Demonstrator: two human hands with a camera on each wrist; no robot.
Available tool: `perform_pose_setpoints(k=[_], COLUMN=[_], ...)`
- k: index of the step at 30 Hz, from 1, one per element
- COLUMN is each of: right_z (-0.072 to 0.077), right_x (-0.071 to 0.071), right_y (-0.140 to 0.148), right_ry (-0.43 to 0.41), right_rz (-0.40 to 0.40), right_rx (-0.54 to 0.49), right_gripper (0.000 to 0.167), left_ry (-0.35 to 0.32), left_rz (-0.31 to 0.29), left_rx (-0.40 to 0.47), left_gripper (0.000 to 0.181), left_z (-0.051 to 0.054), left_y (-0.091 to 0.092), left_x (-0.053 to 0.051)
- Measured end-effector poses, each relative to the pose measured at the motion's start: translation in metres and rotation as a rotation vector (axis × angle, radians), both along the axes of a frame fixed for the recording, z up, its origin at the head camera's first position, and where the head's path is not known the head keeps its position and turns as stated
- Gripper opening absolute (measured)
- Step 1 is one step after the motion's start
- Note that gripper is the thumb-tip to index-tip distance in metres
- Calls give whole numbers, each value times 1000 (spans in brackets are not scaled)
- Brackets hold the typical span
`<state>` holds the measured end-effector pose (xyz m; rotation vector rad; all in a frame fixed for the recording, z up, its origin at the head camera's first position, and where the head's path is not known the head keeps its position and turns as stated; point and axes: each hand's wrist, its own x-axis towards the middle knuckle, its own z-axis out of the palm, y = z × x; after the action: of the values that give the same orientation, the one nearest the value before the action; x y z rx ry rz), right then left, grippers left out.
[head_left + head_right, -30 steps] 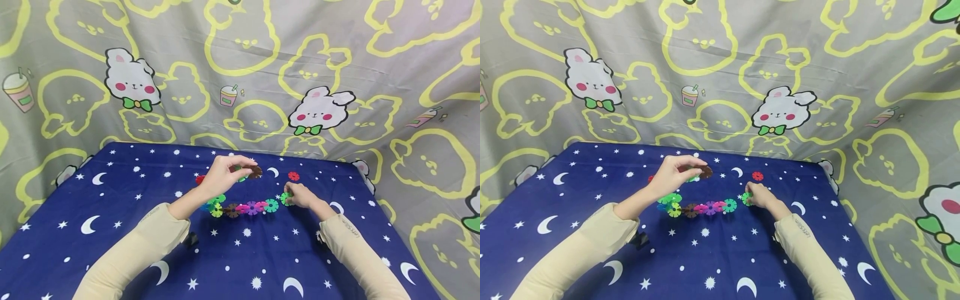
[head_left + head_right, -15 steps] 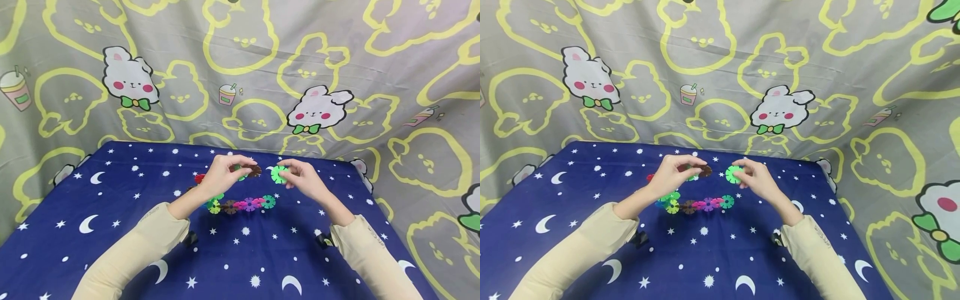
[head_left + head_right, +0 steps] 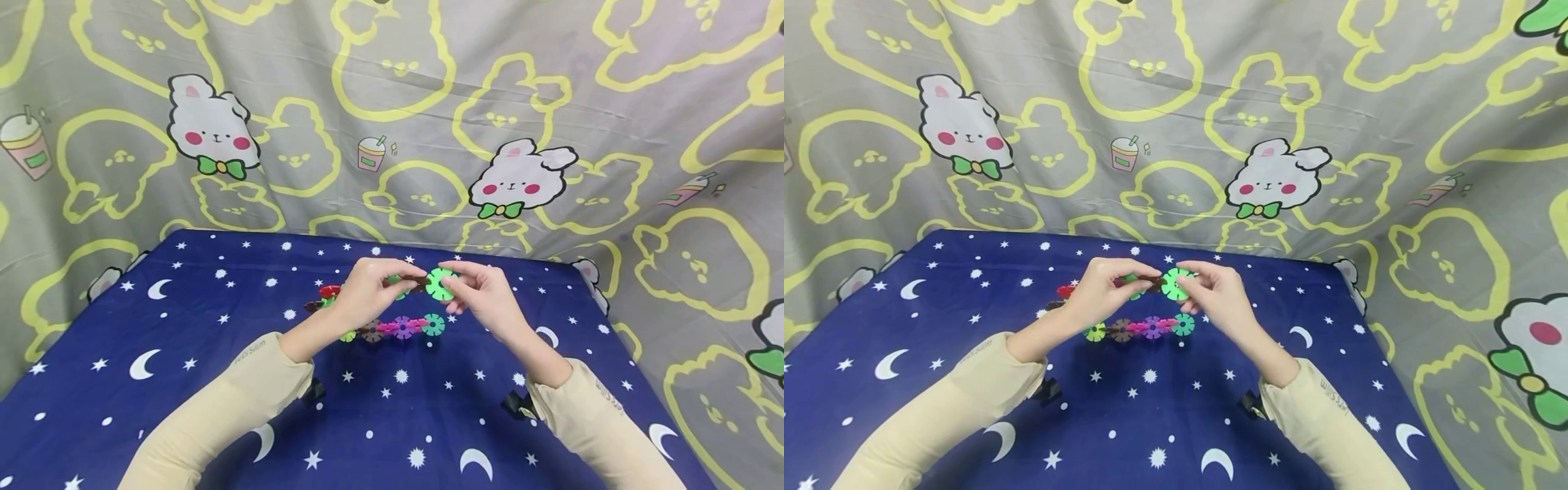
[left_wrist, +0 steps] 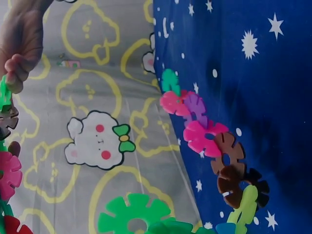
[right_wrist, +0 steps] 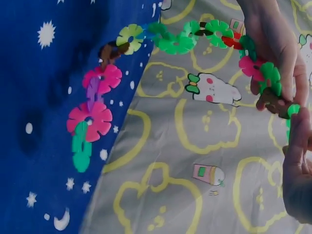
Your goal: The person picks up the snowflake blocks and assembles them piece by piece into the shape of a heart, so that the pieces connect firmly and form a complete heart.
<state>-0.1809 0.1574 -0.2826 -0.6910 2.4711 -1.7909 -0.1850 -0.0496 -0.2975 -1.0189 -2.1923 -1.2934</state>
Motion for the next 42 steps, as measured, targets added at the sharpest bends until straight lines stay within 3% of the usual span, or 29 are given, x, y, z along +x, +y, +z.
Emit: perform_pose_setpoints(k=[5, 13, 18, 21, 28, 42], right_z=[2, 0, -3, -4, -2, 0], right_x=[2, -3, -5, -4, -4, -6], right_y=[-1, 9, 9, 9, 7, 4], right_ry=[-9, -150, -140, -114, -13, -35], right_rz=[21, 214, 213, 175, 127, 157], right_rx=[-23, -191, -244, -222, -67, -27], right_gripper=[33, 48, 43, 38, 40, 35], left_ry=[8, -27, -19, -18, 11, 40], left_rz=[-2, -42, -46, -39, -24, 26], left_rx=[19, 94, 101, 99, 93, 71], left_gripper=[16, 17, 17, 17, 16, 14], left_z=[1, 4, 5, 6, 7, 8], left_y=[1, -2, -2, -2, -4, -4], left_x=[0, 0, 1, 2, 4, 6])
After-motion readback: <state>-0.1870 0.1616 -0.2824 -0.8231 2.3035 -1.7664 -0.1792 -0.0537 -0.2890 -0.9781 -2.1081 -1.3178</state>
